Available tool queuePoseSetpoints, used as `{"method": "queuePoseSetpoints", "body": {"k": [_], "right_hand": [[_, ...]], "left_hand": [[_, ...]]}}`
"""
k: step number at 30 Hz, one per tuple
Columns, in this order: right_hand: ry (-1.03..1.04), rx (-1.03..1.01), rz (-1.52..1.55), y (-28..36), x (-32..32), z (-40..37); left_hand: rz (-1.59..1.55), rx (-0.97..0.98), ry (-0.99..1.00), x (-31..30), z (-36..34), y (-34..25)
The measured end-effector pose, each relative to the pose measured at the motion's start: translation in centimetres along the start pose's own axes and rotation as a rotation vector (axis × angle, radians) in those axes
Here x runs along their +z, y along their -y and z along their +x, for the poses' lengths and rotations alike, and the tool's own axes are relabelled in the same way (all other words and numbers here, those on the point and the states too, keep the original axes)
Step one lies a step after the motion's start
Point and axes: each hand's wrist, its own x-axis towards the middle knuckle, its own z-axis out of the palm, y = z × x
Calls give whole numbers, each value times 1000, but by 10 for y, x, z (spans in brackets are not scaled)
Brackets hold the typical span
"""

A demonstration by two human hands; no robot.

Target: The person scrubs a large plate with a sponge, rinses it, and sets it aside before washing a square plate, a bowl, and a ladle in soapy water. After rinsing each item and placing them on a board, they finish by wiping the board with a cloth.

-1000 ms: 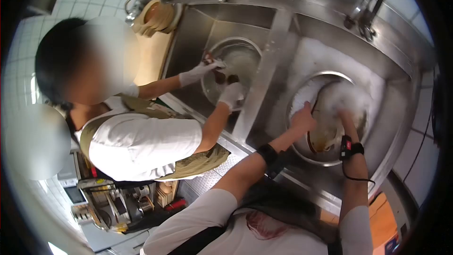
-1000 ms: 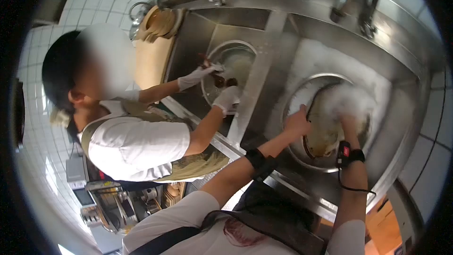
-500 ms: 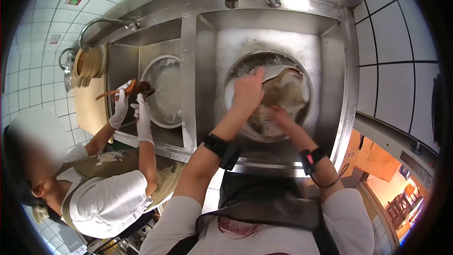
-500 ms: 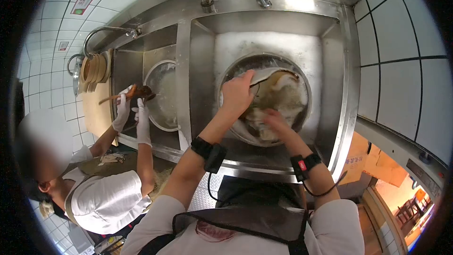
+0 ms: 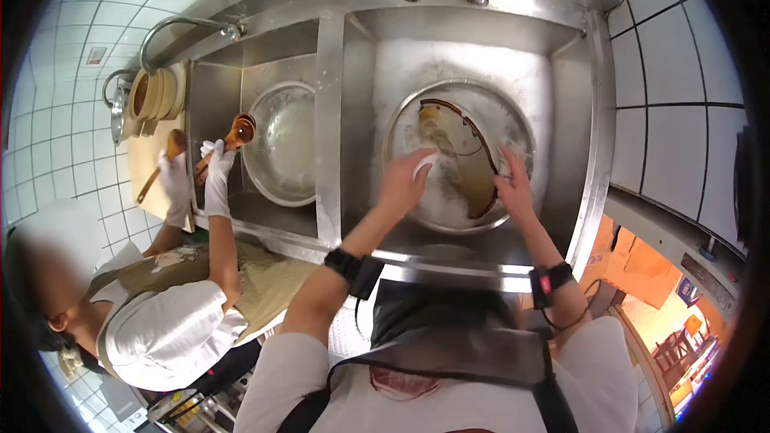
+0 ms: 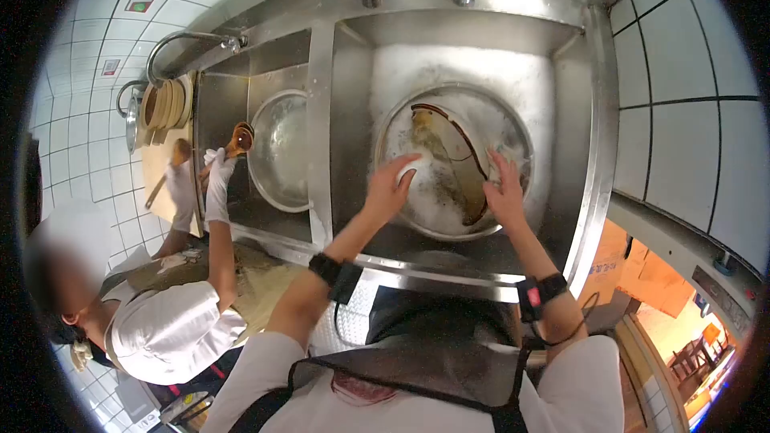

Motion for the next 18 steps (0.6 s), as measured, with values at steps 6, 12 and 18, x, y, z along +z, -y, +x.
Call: {"method": "queuePoseSetpoints", "body": {"k": [6,12,18], "right_hand": [[36,492,408,-9,-4,68],[153,559,528,-25,13,63],[216,73,-14,18,72,42]], "left_hand": [[-493,-451,193,81,24,21],[-561,-658,152,97,59,-14],[-52,-473,-3,30,84,-13]]}}
